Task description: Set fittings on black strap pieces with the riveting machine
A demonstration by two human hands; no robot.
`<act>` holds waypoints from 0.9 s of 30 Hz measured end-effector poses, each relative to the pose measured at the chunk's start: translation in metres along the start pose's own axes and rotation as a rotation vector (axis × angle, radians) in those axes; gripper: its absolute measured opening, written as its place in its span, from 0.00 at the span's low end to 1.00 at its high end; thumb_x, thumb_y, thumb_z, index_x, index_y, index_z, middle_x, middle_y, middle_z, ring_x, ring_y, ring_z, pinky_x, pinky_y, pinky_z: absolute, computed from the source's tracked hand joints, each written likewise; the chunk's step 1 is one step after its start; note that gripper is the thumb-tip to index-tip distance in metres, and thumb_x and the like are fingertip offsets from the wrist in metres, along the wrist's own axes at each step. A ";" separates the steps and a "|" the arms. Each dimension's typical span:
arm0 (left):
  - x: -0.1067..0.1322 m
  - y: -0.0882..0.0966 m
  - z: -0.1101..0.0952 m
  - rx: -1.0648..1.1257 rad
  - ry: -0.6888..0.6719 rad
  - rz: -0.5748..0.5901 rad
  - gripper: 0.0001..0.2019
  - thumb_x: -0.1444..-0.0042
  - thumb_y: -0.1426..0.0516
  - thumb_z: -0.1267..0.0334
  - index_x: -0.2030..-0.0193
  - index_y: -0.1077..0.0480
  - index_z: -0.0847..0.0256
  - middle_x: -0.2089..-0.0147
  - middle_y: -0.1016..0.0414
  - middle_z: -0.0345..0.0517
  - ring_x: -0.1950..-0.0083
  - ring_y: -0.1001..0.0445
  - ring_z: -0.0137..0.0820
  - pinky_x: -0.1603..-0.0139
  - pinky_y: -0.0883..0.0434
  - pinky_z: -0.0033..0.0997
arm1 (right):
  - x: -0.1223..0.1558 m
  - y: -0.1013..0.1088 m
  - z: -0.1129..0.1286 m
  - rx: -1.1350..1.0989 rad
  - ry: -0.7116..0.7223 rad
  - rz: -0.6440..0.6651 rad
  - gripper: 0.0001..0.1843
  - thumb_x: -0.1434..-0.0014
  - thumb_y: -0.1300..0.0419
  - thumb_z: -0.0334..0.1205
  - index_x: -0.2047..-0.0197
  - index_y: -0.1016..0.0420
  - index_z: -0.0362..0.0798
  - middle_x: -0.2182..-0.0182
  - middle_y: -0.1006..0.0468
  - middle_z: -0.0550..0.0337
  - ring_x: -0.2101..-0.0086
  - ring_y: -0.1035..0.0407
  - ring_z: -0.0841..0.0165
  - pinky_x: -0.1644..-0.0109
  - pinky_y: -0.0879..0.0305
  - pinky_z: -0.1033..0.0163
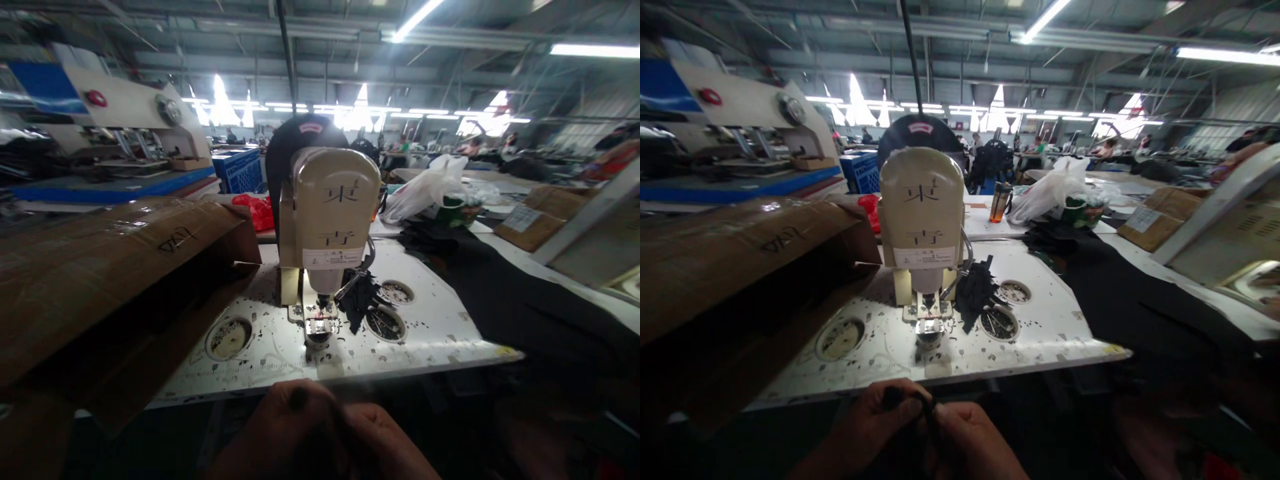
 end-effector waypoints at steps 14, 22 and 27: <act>-0.019 0.011 0.007 0.108 -0.024 -0.252 0.25 0.46 0.35 0.39 0.65 0.31 0.63 0.75 0.37 0.35 0.75 0.40 0.23 0.70 0.35 0.25 | -0.023 -0.010 0.009 0.243 0.156 -0.392 0.29 0.45 0.32 0.65 0.67 0.25 0.43 0.74 0.27 0.58 0.72 0.35 0.68 0.68 0.39 0.65; -0.046 0.022 -0.011 -0.241 -0.106 -0.305 0.20 0.44 0.39 0.45 0.69 0.31 0.63 0.72 0.36 0.38 0.68 0.37 0.28 0.63 0.37 0.28 | -0.036 -0.007 0.011 0.430 0.182 -0.419 0.30 0.41 0.38 0.68 0.67 0.25 0.45 0.74 0.31 0.60 0.70 0.36 0.67 0.68 0.39 0.65; -0.065 0.044 -0.017 -0.371 -0.234 -0.435 0.20 0.41 0.41 0.43 0.63 0.28 0.62 0.70 0.32 0.40 0.66 0.34 0.30 0.63 0.37 0.29 | -0.048 -0.007 0.033 0.477 0.232 -0.616 0.26 0.41 0.39 0.62 0.70 0.25 0.45 0.75 0.33 0.61 0.71 0.40 0.68 0.70 0.44 0.65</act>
Point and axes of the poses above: each hand's wrist, its own x-axis away from the middle knuckle, its own y-axis out of the back of the hand, z = x × y, the point moved 3 cm from there along -x, towards the middle knuckle
